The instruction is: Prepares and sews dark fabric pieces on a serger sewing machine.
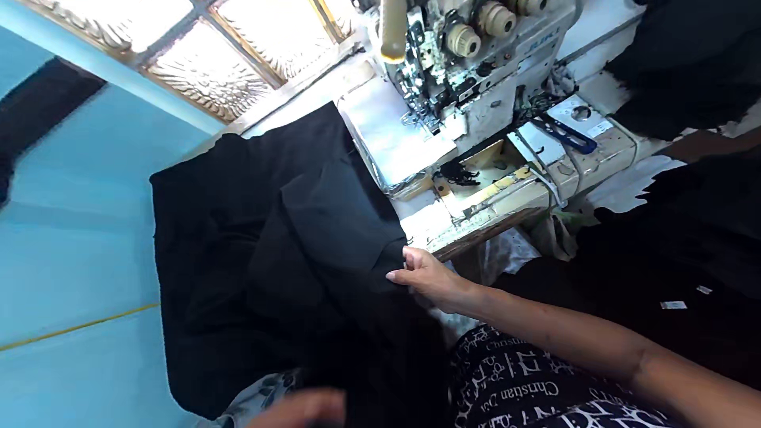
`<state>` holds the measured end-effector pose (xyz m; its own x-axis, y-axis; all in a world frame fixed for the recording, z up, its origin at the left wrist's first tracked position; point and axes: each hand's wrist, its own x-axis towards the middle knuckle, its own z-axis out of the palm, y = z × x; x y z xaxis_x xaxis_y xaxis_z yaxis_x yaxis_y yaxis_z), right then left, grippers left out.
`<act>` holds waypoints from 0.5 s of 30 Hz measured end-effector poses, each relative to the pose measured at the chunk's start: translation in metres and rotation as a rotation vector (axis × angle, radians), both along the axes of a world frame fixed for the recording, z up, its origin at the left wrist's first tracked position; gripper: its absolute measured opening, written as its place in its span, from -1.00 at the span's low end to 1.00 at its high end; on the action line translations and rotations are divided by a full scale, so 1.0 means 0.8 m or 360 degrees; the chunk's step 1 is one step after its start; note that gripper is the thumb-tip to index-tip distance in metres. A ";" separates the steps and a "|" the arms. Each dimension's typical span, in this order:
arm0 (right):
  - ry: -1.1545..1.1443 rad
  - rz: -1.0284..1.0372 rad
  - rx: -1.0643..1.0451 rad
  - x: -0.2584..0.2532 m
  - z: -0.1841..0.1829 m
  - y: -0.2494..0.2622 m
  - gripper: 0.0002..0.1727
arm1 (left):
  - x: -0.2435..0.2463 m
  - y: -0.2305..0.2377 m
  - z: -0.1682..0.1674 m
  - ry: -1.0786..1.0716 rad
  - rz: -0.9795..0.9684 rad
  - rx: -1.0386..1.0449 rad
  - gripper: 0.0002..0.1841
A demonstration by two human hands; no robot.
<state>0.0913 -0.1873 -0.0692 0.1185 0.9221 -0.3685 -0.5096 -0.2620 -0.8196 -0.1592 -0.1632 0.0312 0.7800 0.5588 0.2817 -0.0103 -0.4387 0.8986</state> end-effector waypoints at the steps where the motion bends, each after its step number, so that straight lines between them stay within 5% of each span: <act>1: -0.0145 0.0011 0.0051 0.003 -0.003 -0.005 -0.94 | 0.020 0.006 -0.025 0.0061 0.0269 0.0107 -0.69; 3: -0.0369 0.0018 0.0125 0.010 -0.007 -0.013 -0.93 | 0.065 0.012 -0.068 0.0273 0.0697 0.0406 -0.79; 6: -0.0699 0.0016 0.0205 0.015 -0.009 -0.022 -0.89 | 0.118 0.009 -0.113 0.0658 0.0987 0.0785 -0.67; 10: -0.1422 -0.0063 0.0567 0.012 -0.007 -0.038 -0.82 | 0.143 0.011 -0.147 0.0773 0.1310 0.1104 -0.84; 13: -0.1727 -0.0072 0.0733 0.009 -0.008 -0.048 -0.81 | 0.115 0.017 -0.122 0.0624 0.1388 0.0897 -0.84; 15: -0.1807 -0.0028 0.0738 0.013 -0.014 -0.053 -0.55 | 0.074 0.025 -0.082 0.0201 0.1398 0.0550 -0.80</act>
<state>0.1021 -0.2297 -0.0801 0.1722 0.9335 0.3146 0.5543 0.1722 -0.8143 -0.0997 -0.1431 -0.0341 0.1571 0.8611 0.4835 0.5378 -0.4852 0.6895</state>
